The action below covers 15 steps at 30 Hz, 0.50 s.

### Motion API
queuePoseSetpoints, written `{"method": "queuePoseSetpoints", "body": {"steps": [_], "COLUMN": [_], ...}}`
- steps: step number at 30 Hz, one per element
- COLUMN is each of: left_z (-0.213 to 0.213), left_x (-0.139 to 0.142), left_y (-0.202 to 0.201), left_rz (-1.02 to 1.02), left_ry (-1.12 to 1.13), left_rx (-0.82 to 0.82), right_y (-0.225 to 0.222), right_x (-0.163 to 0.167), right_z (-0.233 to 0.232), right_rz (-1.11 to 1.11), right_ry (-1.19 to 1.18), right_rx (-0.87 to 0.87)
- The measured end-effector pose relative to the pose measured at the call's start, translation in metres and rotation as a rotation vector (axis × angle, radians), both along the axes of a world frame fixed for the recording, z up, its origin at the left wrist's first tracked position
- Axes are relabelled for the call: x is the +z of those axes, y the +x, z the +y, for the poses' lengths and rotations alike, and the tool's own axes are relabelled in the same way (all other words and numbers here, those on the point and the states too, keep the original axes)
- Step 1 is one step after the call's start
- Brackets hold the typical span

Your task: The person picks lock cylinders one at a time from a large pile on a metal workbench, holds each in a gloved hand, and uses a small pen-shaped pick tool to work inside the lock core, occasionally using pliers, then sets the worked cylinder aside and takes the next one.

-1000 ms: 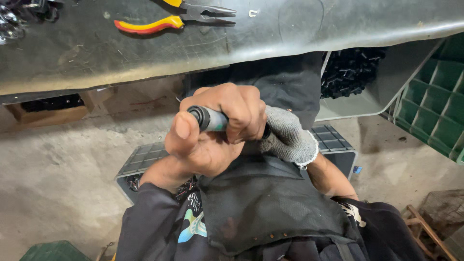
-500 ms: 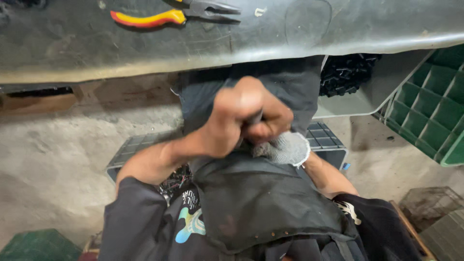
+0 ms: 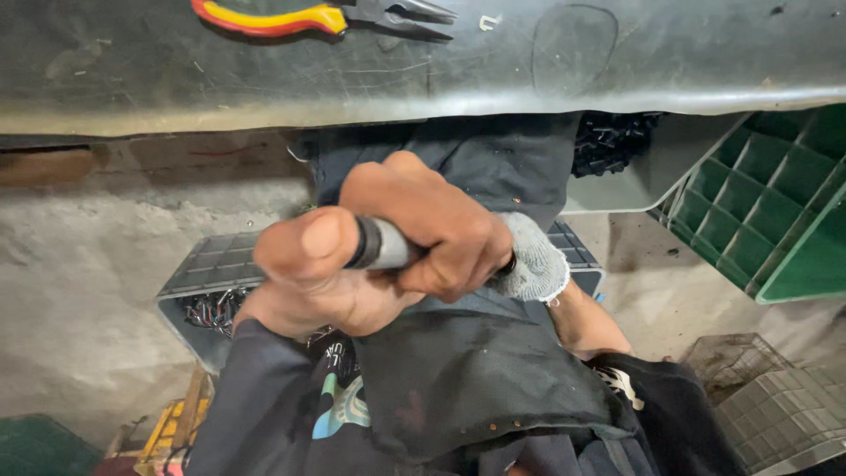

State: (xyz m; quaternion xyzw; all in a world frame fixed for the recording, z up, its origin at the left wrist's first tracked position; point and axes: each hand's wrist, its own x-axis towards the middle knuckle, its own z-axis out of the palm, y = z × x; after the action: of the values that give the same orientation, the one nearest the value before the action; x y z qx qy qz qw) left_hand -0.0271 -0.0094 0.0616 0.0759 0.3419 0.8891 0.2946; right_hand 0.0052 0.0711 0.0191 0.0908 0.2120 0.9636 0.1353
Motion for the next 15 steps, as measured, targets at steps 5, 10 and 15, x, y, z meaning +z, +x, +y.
{"method": "queuePoseSetpoints", "body": {"steps": [5, 10, 15], "left_z": [-0.003, 0.004, 0.006], "left_x": [-0.009, -0.026, -0.039], "left_y": [0.004, 0.009, 0.019], "left_rz": [0.033, 0.056, 0.075], "left_ry": [0.059, 0.113, 0.14], "left_rx": [-0.046, -0.064, -0.07], "right_y": [0.003, -0.027, -0.006], "right_x": [0.016, 0.028, 0.008], "right_z": [-0.051, 0.05, 0.069], "right_rz": [0.064, 0.047, 0.175], "right_ry": [-0.542, 2.225, 2.188], "right_rx": [-0.224, 0.34, 0.476]}}
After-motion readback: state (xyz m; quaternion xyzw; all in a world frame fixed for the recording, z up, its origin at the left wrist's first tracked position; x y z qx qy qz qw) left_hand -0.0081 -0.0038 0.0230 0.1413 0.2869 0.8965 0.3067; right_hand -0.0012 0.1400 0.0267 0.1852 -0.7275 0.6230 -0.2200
